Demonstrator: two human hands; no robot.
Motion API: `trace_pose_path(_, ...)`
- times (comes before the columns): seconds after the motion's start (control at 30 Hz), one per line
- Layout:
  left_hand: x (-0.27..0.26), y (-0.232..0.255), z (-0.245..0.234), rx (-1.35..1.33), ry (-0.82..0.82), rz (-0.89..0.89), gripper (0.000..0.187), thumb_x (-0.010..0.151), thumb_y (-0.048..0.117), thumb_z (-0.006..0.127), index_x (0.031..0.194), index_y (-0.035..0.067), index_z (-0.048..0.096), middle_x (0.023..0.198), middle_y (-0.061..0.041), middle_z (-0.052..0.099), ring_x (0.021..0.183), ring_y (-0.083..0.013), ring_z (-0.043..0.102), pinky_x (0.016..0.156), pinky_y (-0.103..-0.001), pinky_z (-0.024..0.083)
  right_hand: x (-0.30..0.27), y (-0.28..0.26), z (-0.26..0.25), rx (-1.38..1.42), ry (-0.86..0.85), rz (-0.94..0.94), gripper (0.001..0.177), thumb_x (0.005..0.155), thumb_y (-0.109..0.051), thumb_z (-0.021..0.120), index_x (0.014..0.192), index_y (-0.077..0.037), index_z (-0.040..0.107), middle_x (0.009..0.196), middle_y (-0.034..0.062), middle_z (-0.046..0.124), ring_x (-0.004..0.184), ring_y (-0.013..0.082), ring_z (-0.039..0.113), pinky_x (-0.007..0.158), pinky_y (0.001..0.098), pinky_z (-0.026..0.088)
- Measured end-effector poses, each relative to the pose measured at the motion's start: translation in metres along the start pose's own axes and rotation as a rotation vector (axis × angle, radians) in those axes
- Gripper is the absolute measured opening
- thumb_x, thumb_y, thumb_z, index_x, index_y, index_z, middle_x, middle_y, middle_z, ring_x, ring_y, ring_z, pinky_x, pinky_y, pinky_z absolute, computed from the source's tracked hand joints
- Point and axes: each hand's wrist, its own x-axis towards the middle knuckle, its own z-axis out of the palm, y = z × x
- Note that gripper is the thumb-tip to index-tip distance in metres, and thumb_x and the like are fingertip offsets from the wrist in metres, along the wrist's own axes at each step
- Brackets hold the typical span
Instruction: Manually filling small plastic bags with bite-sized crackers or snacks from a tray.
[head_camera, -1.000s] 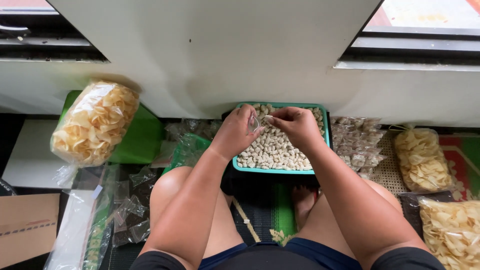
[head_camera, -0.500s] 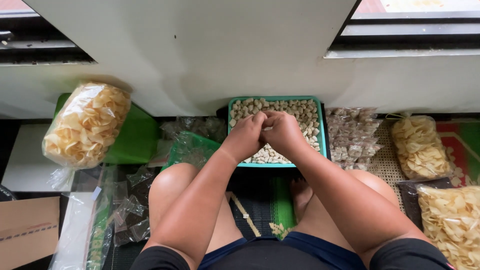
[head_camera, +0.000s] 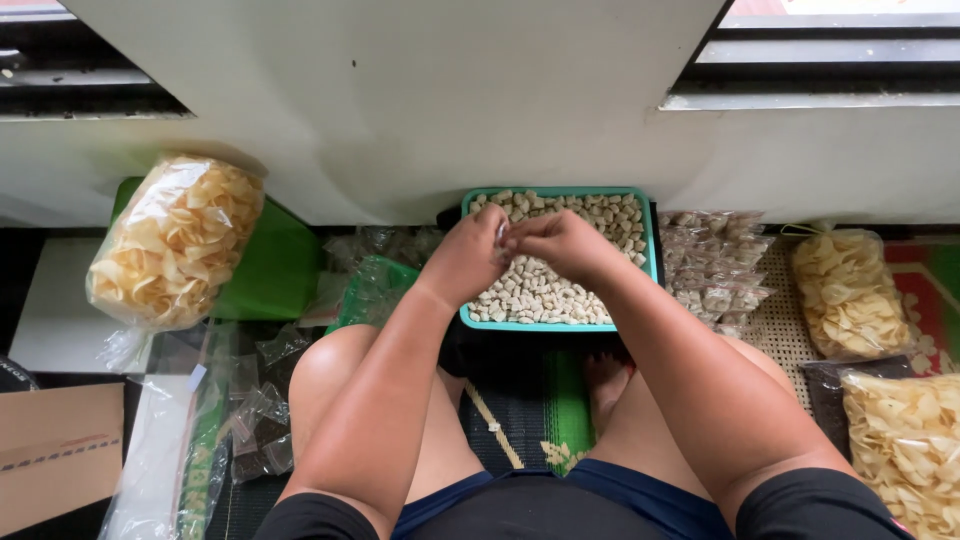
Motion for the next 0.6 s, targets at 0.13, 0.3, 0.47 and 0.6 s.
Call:
trace_pose_path(0.13, -0.01, 0.013, -0.033, -0.007, 0.045, -0.037, 0.013, 0.098, 0.016, 0.058, 0.102, 0.01, 0.048, 0.082, -0.019, 0.057, 0.082, -0.0454, 0.066, 0.068, -0.055, 0.053, 0.031, 0.039, 0.003, 0.396, 0.133, -0.001, 0.027, 0.09, -0.018, 0.075, 0.109, 0.0, 0.076, 0.105, 0.0117, 0.075, 0.099, 0.0239, 0.068, 0.087, 0.033, 0.051)
trace_pose_path(0.3, -0.015, 0.008, -0.045, -0.006, 0.056, -0.058, 0.022, 0.1, 0.01, 0.067, 0.115, 0.005, 0.052, 0.095, -0.017, 0.06, 0.092, -0.0409, 0.069, 0.074, -0.056, 0.059, 0.095, 0.125, 0.032, -0.266, 0.263, -0.089, 0.02, 0.079, -0.031, 0.078, 0.097, -0.023, 0.083, 0.09, 0.007, 0.079, 0.093, 0.0341, 0.075, 0.078, 0.0467, 0.058)
trace_pose_path(0.47, -0.021, 0.001, -0.051, -0.164, 0.036, -0.133, 0.027, 0.096, 0.016, 0.073, 0.115, 0.008, 0.056, 0.097, -0.015, 0.065, 0.095, -0.0356, 0.069, 0.078, -0.052, 0.059, 0.115, 0.157, 0.063, -0.715, 0.089, -0.127, 0.027, 0.084, -0.026, 0.073, 0.11, -0.022, 0.081, 0.097, 0.0051, 0.079, 0.092, 0.0295, 0.077, 0.079, 0.0474, 0.062)
trace_pose_path(0.6, -0.026, -0.003, -0.056, -0.303, 0.047, -0.185, 0.026, 0.099, 0.013, 0.07, 0.12, 0.005, 0.056, 0.095, -0.014, 0.06, 0.096, -0.0328, 0.066, 0.079, -0.049, 0.058, 0.127, 0.191, 0.083, -0.92, 0.108, -0.313, 0.025, 0.083, -0.027, 0.072, 0.107, -0.025, 0.08, 0.102, 0.0049, 0.076, 0.089, 0.0302, 0.077, 0.077, 0.0492, 0.062)
